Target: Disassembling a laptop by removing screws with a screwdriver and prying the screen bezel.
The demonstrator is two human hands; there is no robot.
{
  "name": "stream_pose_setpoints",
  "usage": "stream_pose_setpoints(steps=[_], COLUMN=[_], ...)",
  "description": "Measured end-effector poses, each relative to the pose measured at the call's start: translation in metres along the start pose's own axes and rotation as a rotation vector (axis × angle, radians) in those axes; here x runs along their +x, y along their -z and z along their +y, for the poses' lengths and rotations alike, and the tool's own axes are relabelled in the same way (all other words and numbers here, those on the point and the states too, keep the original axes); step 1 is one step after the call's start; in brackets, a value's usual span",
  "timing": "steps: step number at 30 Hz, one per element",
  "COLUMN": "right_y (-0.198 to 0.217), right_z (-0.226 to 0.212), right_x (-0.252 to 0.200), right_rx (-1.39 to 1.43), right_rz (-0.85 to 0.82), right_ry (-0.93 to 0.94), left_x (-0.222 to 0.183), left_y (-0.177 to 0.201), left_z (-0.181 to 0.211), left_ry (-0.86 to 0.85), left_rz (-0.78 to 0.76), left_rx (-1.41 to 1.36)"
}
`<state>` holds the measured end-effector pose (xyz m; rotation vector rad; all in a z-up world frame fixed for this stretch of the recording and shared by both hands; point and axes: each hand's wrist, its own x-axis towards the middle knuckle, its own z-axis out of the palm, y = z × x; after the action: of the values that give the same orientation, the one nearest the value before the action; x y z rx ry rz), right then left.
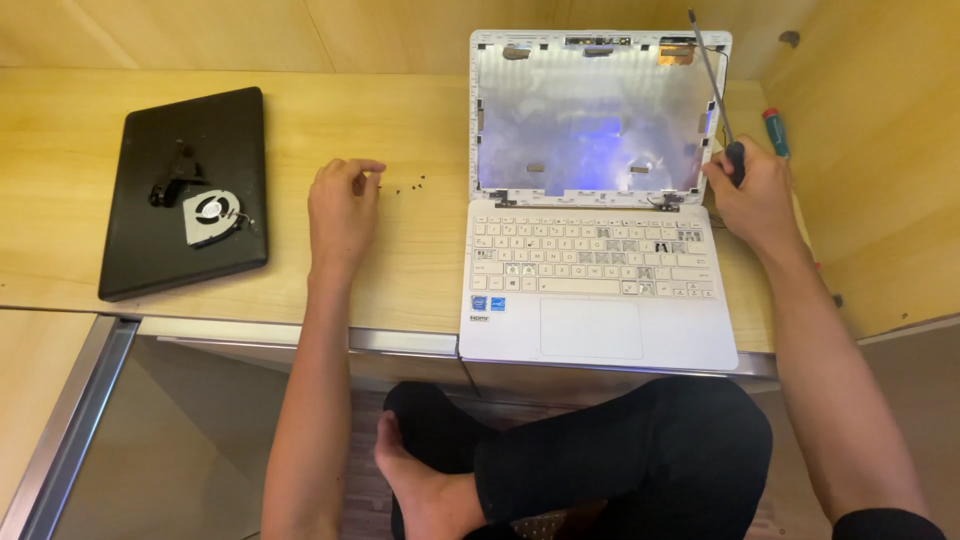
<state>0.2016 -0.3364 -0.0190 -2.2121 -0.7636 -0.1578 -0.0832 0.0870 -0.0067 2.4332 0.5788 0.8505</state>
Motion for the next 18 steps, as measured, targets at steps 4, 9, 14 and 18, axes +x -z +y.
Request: stream_pose_setpoints(steps=[4, 9, 14, 18], right_y=[-0.004, -0.004, -0.015, -0.011], right_z=[0.004, 0.016, 0.045, 0.036], right_x=[0.004, 0.006, 0.007, 0.004], right_rx=[0.030, 0.138, 0.318, 0.402], right_rz=[0.014, 0.027, 0.017, -0.086], right_ry=[0.021, 0.017, 0.037, 0.005], left_x=[-0.002, 0.012, 0.012, 0.011], left_y=[0.001, -0.010, -0.003, 0.002], left_z=[-0.006, -0.006, 0.012, 0.028], left_ry=[0.021, -0.077, -0.118, -0.123], left_rz=[-0.105, -0.190, -0.220, -0.221], left_rx=[0.140, 0.350, 0.446, 0.564])
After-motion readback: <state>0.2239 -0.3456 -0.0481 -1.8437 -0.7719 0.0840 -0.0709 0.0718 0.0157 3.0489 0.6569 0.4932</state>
